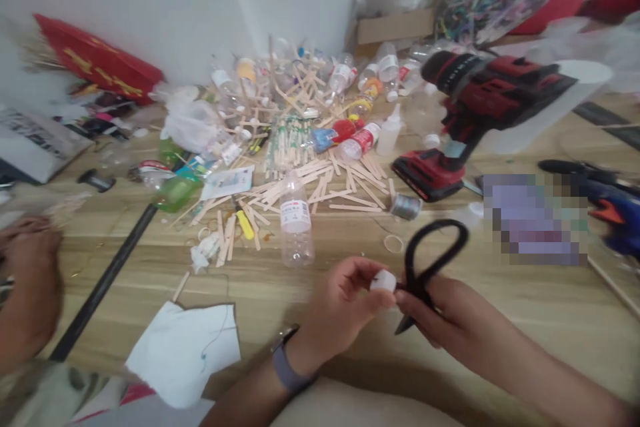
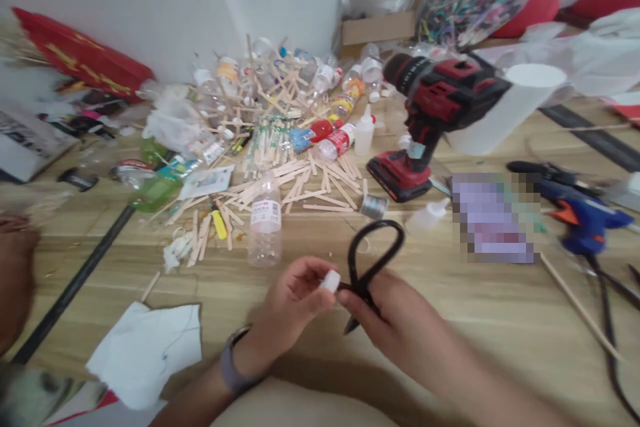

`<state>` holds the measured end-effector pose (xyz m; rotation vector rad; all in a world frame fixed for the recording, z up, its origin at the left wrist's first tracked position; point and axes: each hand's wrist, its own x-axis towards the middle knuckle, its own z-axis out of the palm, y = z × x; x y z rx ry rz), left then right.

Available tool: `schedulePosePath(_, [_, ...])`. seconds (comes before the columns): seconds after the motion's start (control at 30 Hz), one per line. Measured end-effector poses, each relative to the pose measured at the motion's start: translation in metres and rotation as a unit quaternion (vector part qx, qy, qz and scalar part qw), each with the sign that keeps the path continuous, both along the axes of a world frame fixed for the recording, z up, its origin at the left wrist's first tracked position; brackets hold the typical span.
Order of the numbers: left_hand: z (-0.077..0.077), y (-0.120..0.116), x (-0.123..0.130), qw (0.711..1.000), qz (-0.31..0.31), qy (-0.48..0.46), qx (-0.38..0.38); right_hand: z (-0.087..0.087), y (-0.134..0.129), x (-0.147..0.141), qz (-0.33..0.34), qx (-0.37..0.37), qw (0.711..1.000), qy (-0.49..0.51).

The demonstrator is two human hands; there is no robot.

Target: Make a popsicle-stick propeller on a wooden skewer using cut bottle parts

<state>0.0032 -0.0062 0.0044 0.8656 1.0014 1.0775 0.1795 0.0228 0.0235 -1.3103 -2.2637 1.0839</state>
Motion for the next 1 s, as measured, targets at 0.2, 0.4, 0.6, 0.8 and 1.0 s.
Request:
schedulePosePath(0.2, [-0.006, 0.0, 0.003, 0.999, 0.016, -0.028, -0.003, -0.002, 0.005, -0.002, -0.004, 0.3, 0.954, 0.0])
schedulePosePath(0.4, [-0.005, -0.002, 0.001, 0.997, 0.041, 0.021, 0.064, -0.009, -0.001, -0.004, -0.043, -0.156, 0.987, 0.014])
schedulePosePath(0.6, [-0.002, 0.008, -0.001, 0.983, 0.174, -0.052, 0.008, 0.0, -0.008, -0.002, -0.094, -0.24, 0.964, 0.064])
schedulePosePath(0.8, [0.001, 0.011, -0.002, 0.955, 0.148, -0.251, -0.06, 0.002, -0.003, 0.003, -0.076, -0.173, 0.98, 0.062])
schedulePosePath(1.0, [0.005, 0.007, -0.006, 0.923, 0.065, -0.372, -0.07, 0.005, -0.006, 0.002, -0.121, -0.082, 0.985, 0.097])
